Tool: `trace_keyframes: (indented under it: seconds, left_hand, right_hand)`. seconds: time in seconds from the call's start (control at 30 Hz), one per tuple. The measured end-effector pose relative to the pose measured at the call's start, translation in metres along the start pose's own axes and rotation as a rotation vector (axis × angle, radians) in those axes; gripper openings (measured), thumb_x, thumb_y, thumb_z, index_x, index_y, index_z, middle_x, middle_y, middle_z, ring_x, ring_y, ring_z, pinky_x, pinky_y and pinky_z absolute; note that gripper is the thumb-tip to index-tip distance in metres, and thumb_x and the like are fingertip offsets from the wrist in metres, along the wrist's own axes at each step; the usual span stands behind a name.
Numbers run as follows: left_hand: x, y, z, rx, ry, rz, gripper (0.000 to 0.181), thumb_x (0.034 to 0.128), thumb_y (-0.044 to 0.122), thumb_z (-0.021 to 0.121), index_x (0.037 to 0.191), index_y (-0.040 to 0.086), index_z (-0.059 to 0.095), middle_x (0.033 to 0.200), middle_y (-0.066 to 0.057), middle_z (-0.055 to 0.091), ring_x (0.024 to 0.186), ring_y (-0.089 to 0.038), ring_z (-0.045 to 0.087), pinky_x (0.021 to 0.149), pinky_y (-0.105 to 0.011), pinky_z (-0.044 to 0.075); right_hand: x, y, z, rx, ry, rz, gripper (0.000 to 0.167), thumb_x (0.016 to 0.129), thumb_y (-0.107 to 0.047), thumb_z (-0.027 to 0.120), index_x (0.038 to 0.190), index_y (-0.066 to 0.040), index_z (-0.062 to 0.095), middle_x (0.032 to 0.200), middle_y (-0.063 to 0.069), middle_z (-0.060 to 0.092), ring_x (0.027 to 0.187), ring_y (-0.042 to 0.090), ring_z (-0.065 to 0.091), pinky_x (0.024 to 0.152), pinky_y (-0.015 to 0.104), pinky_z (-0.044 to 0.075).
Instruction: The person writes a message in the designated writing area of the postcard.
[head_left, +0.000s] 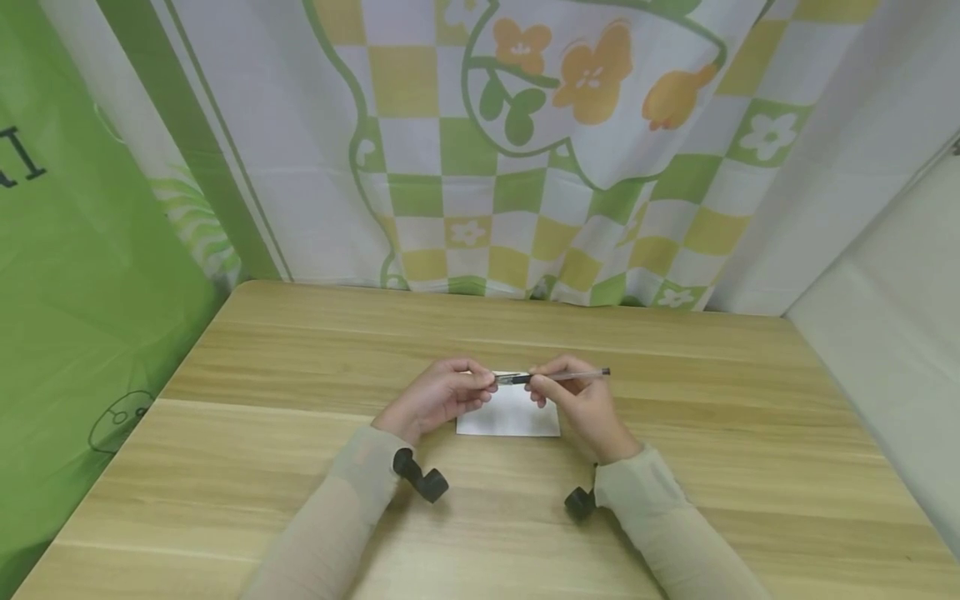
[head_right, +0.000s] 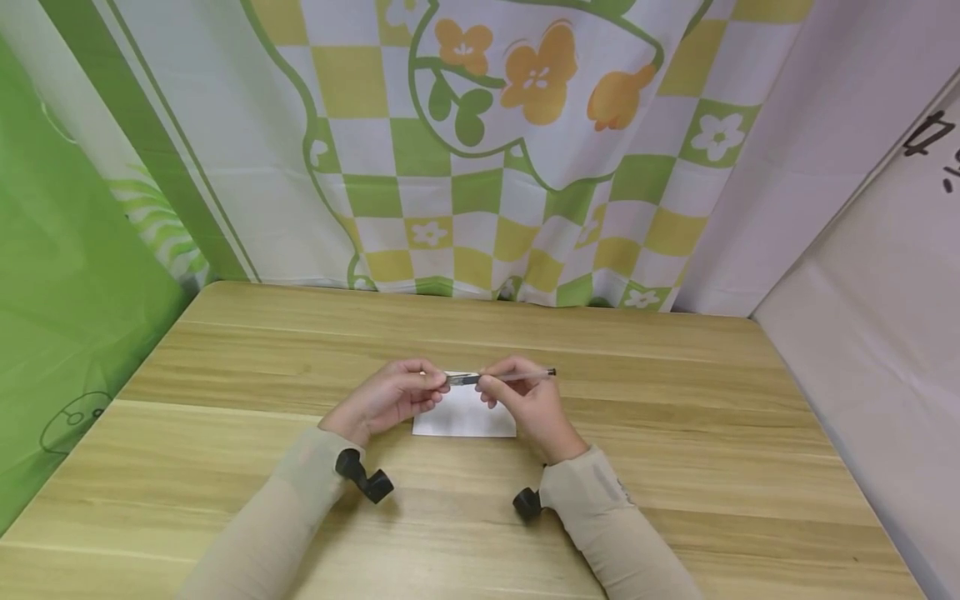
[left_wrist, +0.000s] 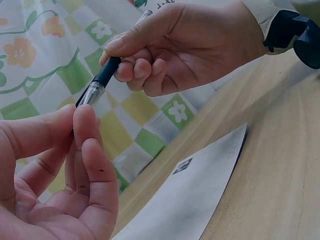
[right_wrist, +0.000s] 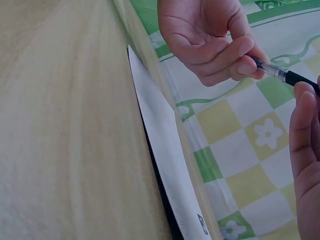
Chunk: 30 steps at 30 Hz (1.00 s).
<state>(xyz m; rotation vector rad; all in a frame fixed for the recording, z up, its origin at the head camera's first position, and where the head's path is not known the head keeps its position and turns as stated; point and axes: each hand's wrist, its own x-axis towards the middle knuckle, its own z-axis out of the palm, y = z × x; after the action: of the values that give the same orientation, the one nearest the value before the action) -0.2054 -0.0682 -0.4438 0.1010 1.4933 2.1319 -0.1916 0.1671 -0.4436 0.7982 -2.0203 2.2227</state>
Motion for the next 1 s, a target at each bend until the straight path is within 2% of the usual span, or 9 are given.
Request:
trace_keyframes:
  seconds: [0.2,0.4,0.53,0.63,0.7,0.87,1.0]
  left_hand:
    - [0.000,0.003,0.000,0.049,-0.015,-0.027,0.022,0.0960,-0.002,0.060,0.081,0.012,0.068,0.083,-0.003,0.070,0.071,-0.008,0.065,0.070,-0.020,0.055]
    - [-0.001,0.004,-0.004,0.035,-0.067,-0.064,0.023,0.0974,-0.001,0.057,0.083,0.012,0.069,0.082,-0.001,0.070,0.069,-0.006,0.063,0.068,-0.019,0.054]
    - [-0.004,0.005,-0.012,0.014,-0.025,-0.079,0.022,0.0992,-0.001,0.055,0.086,0.011,0.068,0.083,-0.002,0.070,0.069,-0.006,0.064,0.067,-0.018,0.054]
    - [-0.005,0.008,-0.019,0.011,0.019,-0.066,0.021,0.0999,-0.002,0.054,0.088,0.010,0.066,0.084,-0.002,0.070,0.070,-0.005,0.064,0.066,-0.017,0.053]
    - [-0.006,0.010,-0.022,0.009,0.028,-0.059,0.020,0.1001,-0.001,0.054,0.088,0.010,0.066,0.084,-0.002,0.070,0.070,-0.005,0.064,0.066,-0.017,0.053]
    - [-0.007,0.014,-0.026,0.000,0.032,-0.024,0.021,0.1004,-0.002,0.054,0.088,0.011,0.067,0.084,-0.001,0.071,0.072,-0.006,0.066,0.067,-0.017,0.053]
    - [-0.006,0.016,-0.031,0.004,0.037,0.026,0.022,0.1015,-0.002,0.053,0.089,0.010,0.067,0.086,-0.003,0.072,0.074,-0.006,0.067,0.068,-0.018,0.053]
  right_hand:
    - [-0.001,0.001,-0.003,-0.017,-0.041,-0.009,0.007,0.094,0.008,0.064,0.096,0.015,0.062,0.085,0.002,0.074,0.071,0.013,0.065,0.064,0.025,0.056]
    - [-0.001,-0.001,-0.008,-0.015,-0.090,-0.038,0.004,0.094,0.009,0.063,0.097,0.012,0.064,0.088,0.001,0.074,0.074,0.012,0.066,0.067,0.024,0.056]
    - [0.001,-0.007,-0.016,0.005,-0.060,-0.100,0.005,0.095,0.011,0.061,0.097,0.011,0.065,0.088,0.001,0.073,0.075,0.011,0.067,0.067,0.023,0.056]
    - [0.001,-0.012,-0.022,0.020,-0.016,-0.129,0.006,0.095,0.013,0.059,0.097,0.012,0.064,0.087,0.003,0.072,0.075,0.012,0.067,0.067,0.023,0.057]
    - [0.001,-0.014,-0.024,0.009,-0.006,-0.114,0.006,0.096,0.011,0.059,0.097,0.013,0.064,0.087,0.003,0.072,0.075,0.012,0.067,0.067,0.023,0.058]
    - [0.002,-0.015,-0.024,-0.032,0.013,-0.051,0.006,0.096,0.008,0.062,0.098,0.013,0.063,0.085,0.003,0.072,0.073,0.013,0.065,0.065,0.024,0.057]
    - [0.004,-0.012,-0.024,-0.022,0.049,-0.065,0.005,0.095,0.009,0.062,0.096,0.014,0.063,0.084,0.005,0.072,0.071,0.014,0.065,0.063,0.024,0.056]
